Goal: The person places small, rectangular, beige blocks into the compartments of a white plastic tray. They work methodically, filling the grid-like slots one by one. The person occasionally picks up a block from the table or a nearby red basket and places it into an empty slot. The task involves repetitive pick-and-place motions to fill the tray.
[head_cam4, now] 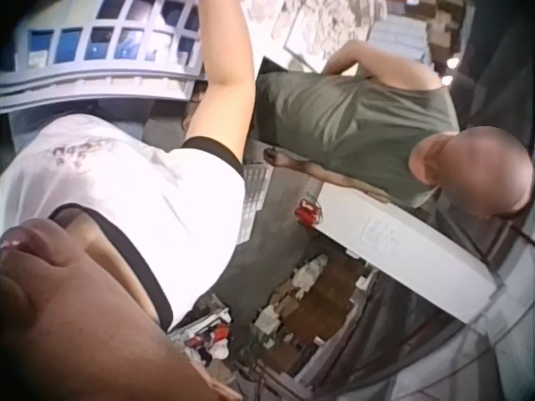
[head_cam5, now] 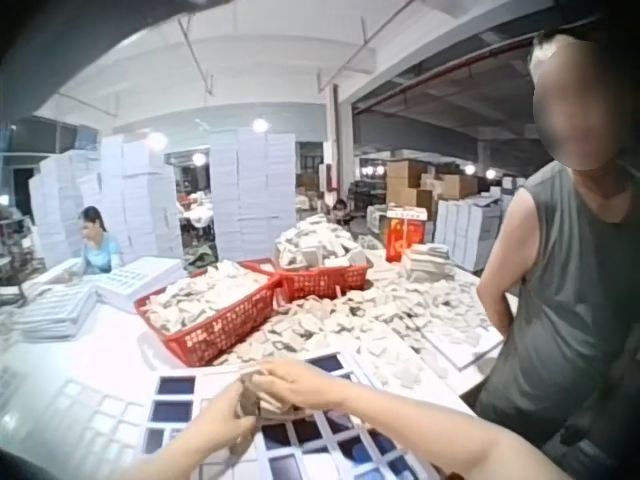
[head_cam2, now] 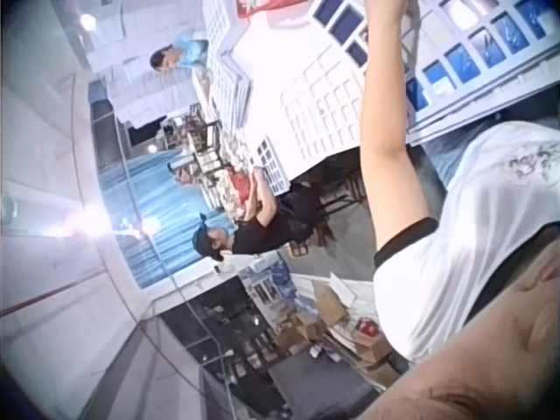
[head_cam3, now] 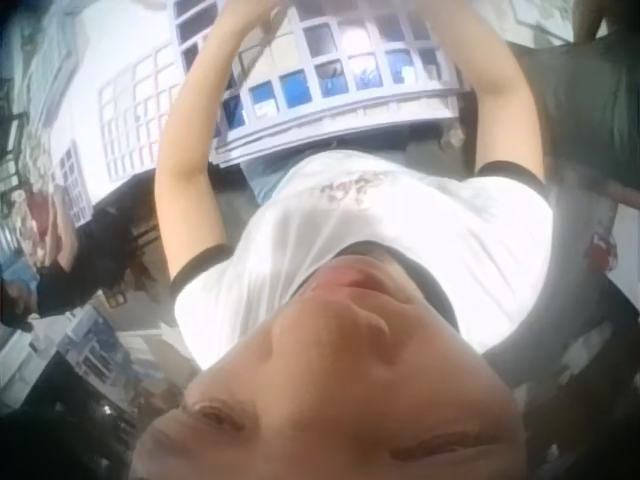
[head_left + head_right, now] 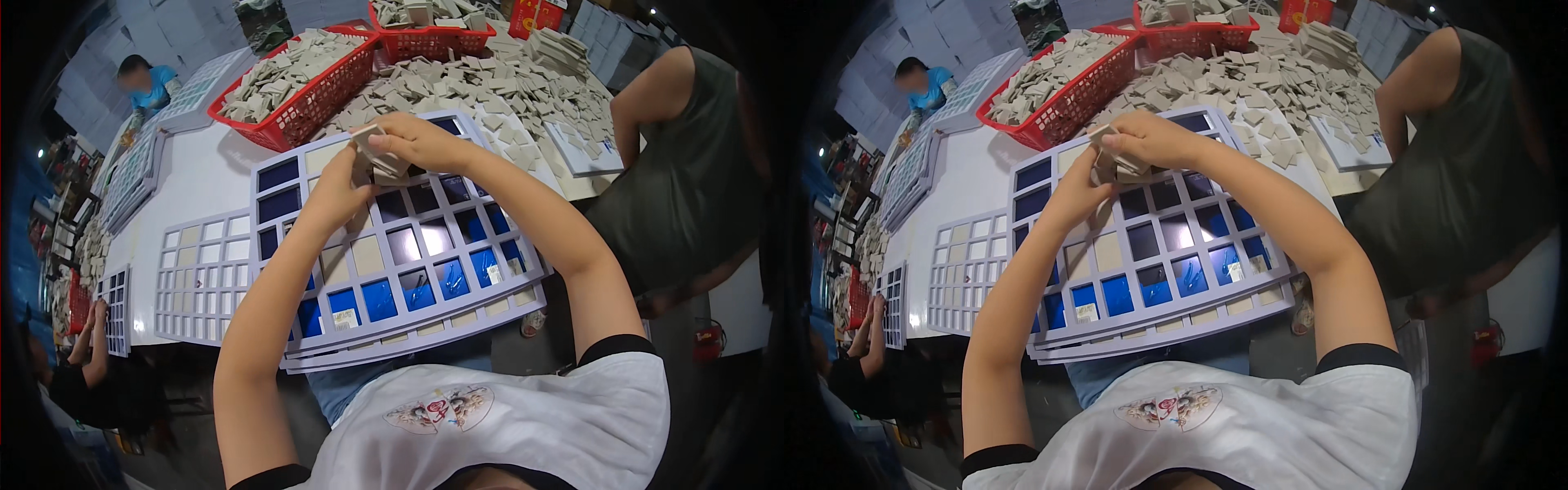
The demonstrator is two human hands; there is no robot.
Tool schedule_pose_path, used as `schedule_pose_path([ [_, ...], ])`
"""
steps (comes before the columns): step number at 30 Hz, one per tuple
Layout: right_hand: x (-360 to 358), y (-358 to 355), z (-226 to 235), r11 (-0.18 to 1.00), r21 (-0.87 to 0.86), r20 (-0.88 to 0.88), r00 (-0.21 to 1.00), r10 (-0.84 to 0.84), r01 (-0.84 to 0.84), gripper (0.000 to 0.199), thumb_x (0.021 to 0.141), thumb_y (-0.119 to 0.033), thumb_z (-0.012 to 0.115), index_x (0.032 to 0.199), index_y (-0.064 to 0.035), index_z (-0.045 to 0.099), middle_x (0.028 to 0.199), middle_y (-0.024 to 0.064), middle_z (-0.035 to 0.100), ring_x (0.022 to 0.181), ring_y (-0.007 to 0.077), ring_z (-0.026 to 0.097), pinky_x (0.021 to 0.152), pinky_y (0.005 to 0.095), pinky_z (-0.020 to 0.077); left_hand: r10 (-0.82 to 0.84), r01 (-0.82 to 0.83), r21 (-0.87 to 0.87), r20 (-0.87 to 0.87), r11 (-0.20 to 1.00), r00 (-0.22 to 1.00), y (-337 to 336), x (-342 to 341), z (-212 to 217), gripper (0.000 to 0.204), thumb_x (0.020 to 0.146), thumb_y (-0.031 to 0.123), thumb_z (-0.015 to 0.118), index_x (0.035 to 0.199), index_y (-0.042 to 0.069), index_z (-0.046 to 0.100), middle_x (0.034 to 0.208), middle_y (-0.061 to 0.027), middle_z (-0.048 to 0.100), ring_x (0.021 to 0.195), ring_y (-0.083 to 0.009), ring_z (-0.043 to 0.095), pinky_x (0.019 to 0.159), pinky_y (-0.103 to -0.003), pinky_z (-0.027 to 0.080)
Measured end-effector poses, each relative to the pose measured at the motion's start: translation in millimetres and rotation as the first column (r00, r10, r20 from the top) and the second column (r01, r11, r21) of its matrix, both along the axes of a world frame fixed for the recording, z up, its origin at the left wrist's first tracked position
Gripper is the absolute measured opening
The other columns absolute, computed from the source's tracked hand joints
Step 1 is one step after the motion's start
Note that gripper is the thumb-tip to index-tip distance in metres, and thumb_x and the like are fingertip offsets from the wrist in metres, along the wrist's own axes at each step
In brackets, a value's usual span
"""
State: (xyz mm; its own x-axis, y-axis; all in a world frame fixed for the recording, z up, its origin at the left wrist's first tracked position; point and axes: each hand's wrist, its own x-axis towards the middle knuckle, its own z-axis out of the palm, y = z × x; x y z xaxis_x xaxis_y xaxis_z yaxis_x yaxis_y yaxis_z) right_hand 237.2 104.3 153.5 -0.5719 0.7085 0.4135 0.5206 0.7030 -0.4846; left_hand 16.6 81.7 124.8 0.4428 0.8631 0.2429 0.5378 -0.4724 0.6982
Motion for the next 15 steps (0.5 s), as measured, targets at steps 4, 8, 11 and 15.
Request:
schedule_pose_path([
  [4,-2,-36,-1,0.964,-0.184,-0.147,0.965,-0.219,0.191,0.027,0.097,-0.022,0.057,0.106,0.0013,0.067,0.101,0.0107,0.062,0.09,0.02,0.058,0.084,0.0327,0.0468,0.031,-0.01,0.246,-0.083,0.969,0.996,19,-1,-19,0.048,0.079,0.009,0.074,0.124,0.003,0.06,0.123,-0.0194,0.062,0.105,-0.0347,0.063,0.092,-0.04,0.049],
  [8,-10,-106,10,0.842,-0.532,-0.247,0.935,-0.255,0.089,0.026,0.091,-0.006,0.062,0.116,-0.0002,0.065,0.093,0.0063,0.067,0.085,0.011,0.061,0.077,0.0276,0.0494,0.049,-0.044,0.169,-0.029,0.985,0.998,27,3,-20,0.032,0.081,0.015,0.075,0.11,0.004,0.067,0.105,-0.0186,0.069,0.096,-0.0326,0.067,0.085,-0.039,0.051],
  [11,-20,-156,2,0.622,-0.771,-0.383,0.878,-0.287,-0.133,0.033,0.086,0.005,0.063,0.118,-0.0011,0.061,0.095,0.0056,0.066,0.09,0.0086,0.062,0.08,0.0249,0.0505,0.081,-0.081,0.088,-0.001,0.993,0.997,31,11,-20,0.029,0.082,0.015,0.076,0.105,0.003,0.064,0.102,-0.0161,0.069,0.093,-0.029,0.067,0.082,-0.037,0.052],
  [15,-29,-188,-3,0.794,-0.584,-0.016,0.976,-0.218,0.168,0.023,0.082,0.005,0.071,0.103,-0.0001,0.064,0.09,0.0033,0.058,0.081,0.0112,0.06,0.074,0.0267,0.0493,0.12,-0.123,0.031,0.092,0.992,0.988,38,9,-16,0.03,0.08,0.009,0.077,0.103,0.002,0.059,0.097,-0.0118,0.069,0.086,-0.0224,0.066,0.079,-0.035,0.052],
])
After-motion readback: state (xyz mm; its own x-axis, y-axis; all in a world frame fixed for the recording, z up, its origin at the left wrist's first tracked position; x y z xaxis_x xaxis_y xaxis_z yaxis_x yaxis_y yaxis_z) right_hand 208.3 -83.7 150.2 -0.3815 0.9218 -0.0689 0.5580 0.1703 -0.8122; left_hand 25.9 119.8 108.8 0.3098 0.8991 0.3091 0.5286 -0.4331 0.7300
